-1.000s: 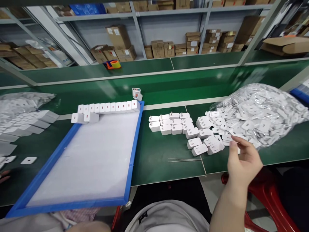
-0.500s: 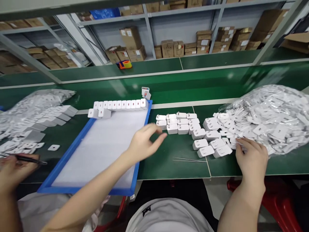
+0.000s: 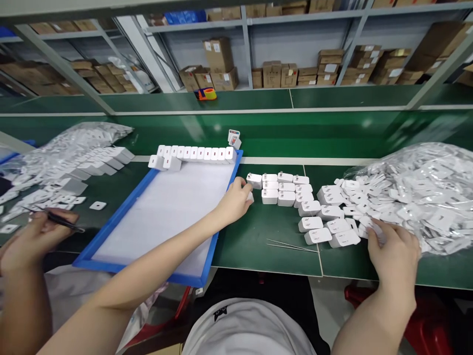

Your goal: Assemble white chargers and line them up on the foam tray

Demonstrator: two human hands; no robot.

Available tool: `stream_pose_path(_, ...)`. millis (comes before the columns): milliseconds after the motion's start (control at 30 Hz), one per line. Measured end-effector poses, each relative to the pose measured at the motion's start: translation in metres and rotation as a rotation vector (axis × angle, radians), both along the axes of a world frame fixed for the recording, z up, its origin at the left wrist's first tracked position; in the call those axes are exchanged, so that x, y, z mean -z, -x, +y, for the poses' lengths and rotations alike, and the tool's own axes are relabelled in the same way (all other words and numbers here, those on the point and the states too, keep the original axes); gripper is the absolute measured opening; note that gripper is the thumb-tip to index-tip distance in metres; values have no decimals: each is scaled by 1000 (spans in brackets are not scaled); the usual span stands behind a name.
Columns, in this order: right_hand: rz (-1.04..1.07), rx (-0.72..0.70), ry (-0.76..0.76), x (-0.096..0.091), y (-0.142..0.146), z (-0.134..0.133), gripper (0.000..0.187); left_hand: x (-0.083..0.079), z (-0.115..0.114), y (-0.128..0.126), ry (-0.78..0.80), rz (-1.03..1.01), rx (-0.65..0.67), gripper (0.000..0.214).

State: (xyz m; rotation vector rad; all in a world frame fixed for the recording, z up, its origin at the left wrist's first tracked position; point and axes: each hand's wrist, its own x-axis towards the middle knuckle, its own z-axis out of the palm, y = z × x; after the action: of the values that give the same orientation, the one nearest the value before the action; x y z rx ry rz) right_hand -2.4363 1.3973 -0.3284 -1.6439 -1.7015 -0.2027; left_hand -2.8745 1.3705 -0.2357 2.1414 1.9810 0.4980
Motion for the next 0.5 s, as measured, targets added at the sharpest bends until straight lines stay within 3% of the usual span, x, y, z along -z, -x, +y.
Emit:
stream_pose_path(100, 30, -6, -109, -25, 24, -19, 39, -10, -12, 5, 21, -115, -38, 15)
stream_pose_path(200, 257, -30, -304, -57, 84, -58, 46, -19, -33, -4, 69, -564, 8, 24)
stream_pose_path(233, 424, -114, -275, -64, 109, -72, 42, -19, -40, -9, 99, -789, 54, 30)
stream_pose_path(333, 743, -598, 133, -73, 182, -103, 53, -14, -60, -26, 165, -1313, 232, 41)
stream_pose_path(400, 836, -708, 203, -68, 214, -113, 57, -8, -70, -32, 160, -1400, 314, 38)
stream_pose_path(500, 886, -676, 131, -60, 233, -117, 55, -4, -78, -29, 118, -1309, 384, 30)
